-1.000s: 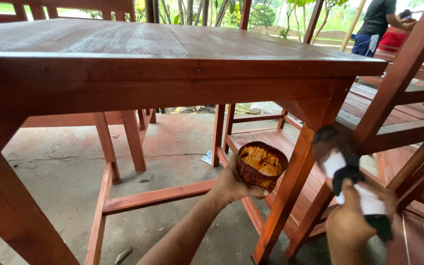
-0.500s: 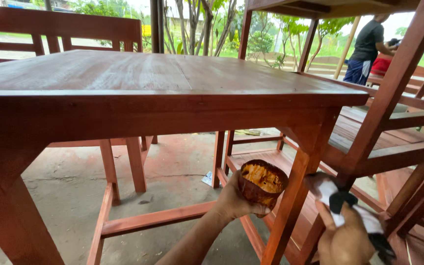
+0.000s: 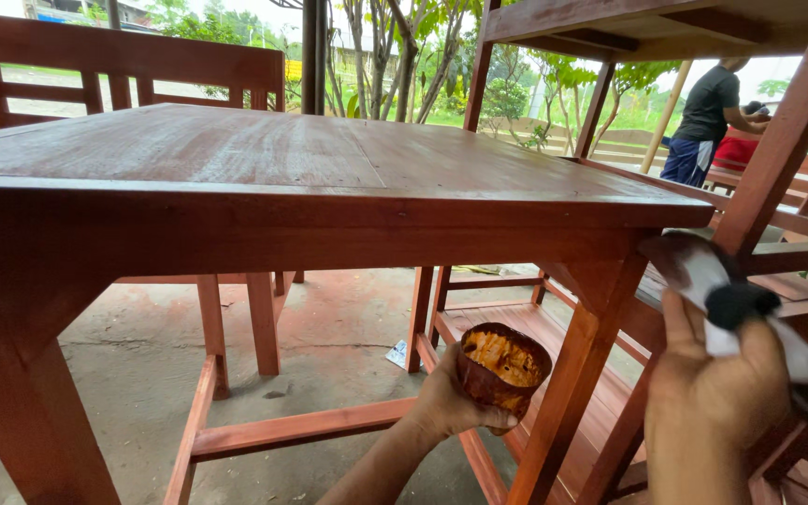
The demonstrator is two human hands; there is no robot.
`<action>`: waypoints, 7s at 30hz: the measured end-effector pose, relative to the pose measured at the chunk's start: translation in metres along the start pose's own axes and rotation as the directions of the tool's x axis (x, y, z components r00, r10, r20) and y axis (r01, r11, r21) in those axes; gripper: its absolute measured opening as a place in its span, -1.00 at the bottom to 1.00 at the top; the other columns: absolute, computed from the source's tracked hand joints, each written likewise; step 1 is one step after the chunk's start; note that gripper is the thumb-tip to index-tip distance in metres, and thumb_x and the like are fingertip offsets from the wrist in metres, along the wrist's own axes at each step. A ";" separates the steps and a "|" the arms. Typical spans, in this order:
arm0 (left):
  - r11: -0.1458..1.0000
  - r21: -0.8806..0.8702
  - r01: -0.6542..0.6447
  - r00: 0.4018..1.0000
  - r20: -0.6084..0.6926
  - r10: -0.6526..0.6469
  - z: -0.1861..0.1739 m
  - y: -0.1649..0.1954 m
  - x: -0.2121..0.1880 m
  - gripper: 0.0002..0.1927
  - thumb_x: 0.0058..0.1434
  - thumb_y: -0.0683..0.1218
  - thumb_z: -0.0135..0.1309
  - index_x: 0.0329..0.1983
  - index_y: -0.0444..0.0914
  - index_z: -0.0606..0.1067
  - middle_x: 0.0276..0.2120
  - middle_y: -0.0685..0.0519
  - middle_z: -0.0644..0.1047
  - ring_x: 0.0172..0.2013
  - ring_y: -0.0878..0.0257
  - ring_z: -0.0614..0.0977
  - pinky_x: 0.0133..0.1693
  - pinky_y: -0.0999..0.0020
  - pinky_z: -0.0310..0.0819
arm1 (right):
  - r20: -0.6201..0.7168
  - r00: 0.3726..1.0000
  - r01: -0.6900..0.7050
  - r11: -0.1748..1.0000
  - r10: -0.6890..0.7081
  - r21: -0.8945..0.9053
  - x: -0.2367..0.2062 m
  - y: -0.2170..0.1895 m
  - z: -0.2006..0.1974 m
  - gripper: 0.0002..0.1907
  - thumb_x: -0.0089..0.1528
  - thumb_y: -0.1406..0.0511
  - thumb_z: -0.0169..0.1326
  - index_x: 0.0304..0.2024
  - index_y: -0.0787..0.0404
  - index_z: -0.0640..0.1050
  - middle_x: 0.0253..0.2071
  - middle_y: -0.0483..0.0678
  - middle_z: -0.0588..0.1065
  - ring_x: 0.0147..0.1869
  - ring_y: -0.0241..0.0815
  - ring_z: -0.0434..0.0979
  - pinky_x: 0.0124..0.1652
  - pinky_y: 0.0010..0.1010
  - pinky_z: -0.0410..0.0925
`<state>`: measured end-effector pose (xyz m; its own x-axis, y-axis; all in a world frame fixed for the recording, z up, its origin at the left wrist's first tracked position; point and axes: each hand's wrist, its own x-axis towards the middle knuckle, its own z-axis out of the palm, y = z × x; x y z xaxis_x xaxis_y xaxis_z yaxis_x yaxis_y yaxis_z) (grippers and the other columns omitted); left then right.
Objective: The person holds a small container of reddish-brown wood stain in one hand and a wide brush in the other, brushing the stain onto the legs, stretchers and edges of red wooden chairs and a small table. They work around the furniture, coating rails and corner joints, and dip the brush back into the container as needed.
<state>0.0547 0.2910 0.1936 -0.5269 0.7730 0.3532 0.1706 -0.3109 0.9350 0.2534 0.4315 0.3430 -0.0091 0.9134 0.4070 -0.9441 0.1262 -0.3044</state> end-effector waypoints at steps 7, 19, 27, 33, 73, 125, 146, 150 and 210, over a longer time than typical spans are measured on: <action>0.999 -0.012 0.038 0.999 -0.004 -0.038 -0.015 0.006 -0.002 0.29 -0.41 -0.04 0.58 0.40 -0.26 0.10 0.23 0.00 0.47 0.25 0.17 0.52 0.28 0.26 0.44 | -0.109 0.993 -0.022 0.973 0.049 0.231 -0.008 0.021 -0.013 -0.75 0.27 0.41 0.06 0.00 0.38 0.48 0.01 0.11 0.59 0.08 -0.02 0.73 0.18 -0.13 0.54; 0.997 -0.070 -0.022 0.999 -0.041 0.019 -0.027 0.010 -0.008 0.28 -0.46 -0.07 0.58 0.38 -0.29 0.15 0.19 -0.02 0.52 0.21 0.16 0.58 0.22 0.26 0.50 | 0.022 0.998 0.058 0.993 -0.060 0.107 -0.076 0.024 0.012 -0.81 0.39 0.42 -0.01 0.05 0.34 0.38 0.04 0.17 0.52 0.08 0.02 0.66 0.05 -0.20 0.56; 0.971 -0.122 -0.206 0.975 -0.106 0.193 -0.051 0.013 -0.022 0.24 -0.42 -0.07 0.59 0.37 -0.30 0.19 0.16 0.00 0.52 0.17 0.20 0.58 0.19 0.27 0.54 | 0.149 0.889 0.455 0.872 -0.433 -0.178 -0.086 0.059 0.013 -0.71 0.26 0.59 0.03 -0.12 0.17 0.30 -0.04 0.04 0.39 0.02 -0.07 0.56 0.02 -0.19 0.62; 0.984 0.105 -0.144 0.959 -0.231 0.165 -0.074 0.025 -0.048 0.24 -0.43 0.00 0.58 0.35 -0.26 0.18 0.19 0.01 0.51 0.18 0.22 0.57 0.19 0.31 0.52 | 0.189 0.924 0.370 0.904 -0.334 -0.213 -0.153 0.075 0.032 -0.68 0.20 0.65 0.07 -0.16 0.23 0.31 -0.18 0.15 0.46 -0.11 0.02 0.65 -0.04 -0.32 0.58; 0.896 -0.358 -0.265 0.774 -0.632 -0.024 -0.202 -0.013 -0.137 -0.57 0.33 0.04 0.01 0.12 -0.34 0.43 -0.10 -0.10 0.57 -0.10 0.10 0.62 -0.10 0.20 0.60 | 0.898 0.330 0.438 0.890 -0.290 0.126 -0.395 0.087 0.195 -0.83 0.22 0.46 0.23 -0.17 0.27 0.52 0.02 0.20 0.55 0.01 -0.12 0.68 -0.10 -0.46 0.56; 0.955 0.272 0.119 0.934 -0.357 -0.015 -0.067 0.043 -0.067 0.16 -0.48 -0.07 0.59 0.24 -0.29 0.23 0.07 0.01 0.54 0.08 0.22 0.61 0.13 0.37 0.55 | 0.420 0.846 0.533 0.548 -0.328 -0.645 -0.097 0.046 -0.056 -0.77 0.47 0.36 -0.01 0.16 0.26 0.35 0.14 0.11 0.44 0.17 -0.18 0.58 0.14 -0.41 0.49; 0.954 0.282 0.101 0.930 -0.368 0.011 -0.054 0.038 -0.066 0.09 -0.48 -0.06 0.57 0.19 -0.30 0.31 0.03 0.02 0.59 0.03 0.24 0.65 0.06 0.35 0.60 | 0.594 0.745 0.666 0.389 -0.304 -0.636 -0.106 0.040 -0.056 -0.67 0.32 0.63 0.20 -0.05 0.34 0.33 0.02 0.25 0.40 0.12 0.03 0.51 0.15 -0.28 0.47; 0.911 0.396 0.117 0.913 -0.404 0.059 -0.054 0.036 -0.067 0.10 -0.47 -0.05 0.61 0.19 -0.30 0.30 0.03 0.01 0.58 0.03 0.22 0.63 0.08 0.35 0.55 | 0.499 0.777 0.624 0.573 -0.384 -0.532 -0.085 0.046 -0.083 -0.74 0.40 0.55 0.14 0.03 0.29 0.36 0.07 0.20 0.43 0.15 -0.03 0.59 0.14 -0.36 0.53; 0.999 -0.025 0.022 0.950 -0.312 -0.029 -0.067 -0.045 -0.066 -0.07 -0.31 -0.27 0.44 0.14 -0.26 0.20 0.02 -0.09 0.58 -0.02 0.08 0.69 -0.17 0.14 0.71 | 0.773 0.375 0.920 -0.099 0.512 -0.380 -0.170 0.076 -0.186 -0.92 0.02 0.27 0.17 -0.42 0.00 0.64 -0.21 -0.10 0.51 -0.07 0.03 0.48 -0.04 -0.07 0.34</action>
<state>0.0265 0.2170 0.1264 -0.7648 0.5709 0.2986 0.1378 -0.3077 0.9414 0.2446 0.3575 0.0900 -0.7417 0.1076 0.6621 0.2102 0.9746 0.0771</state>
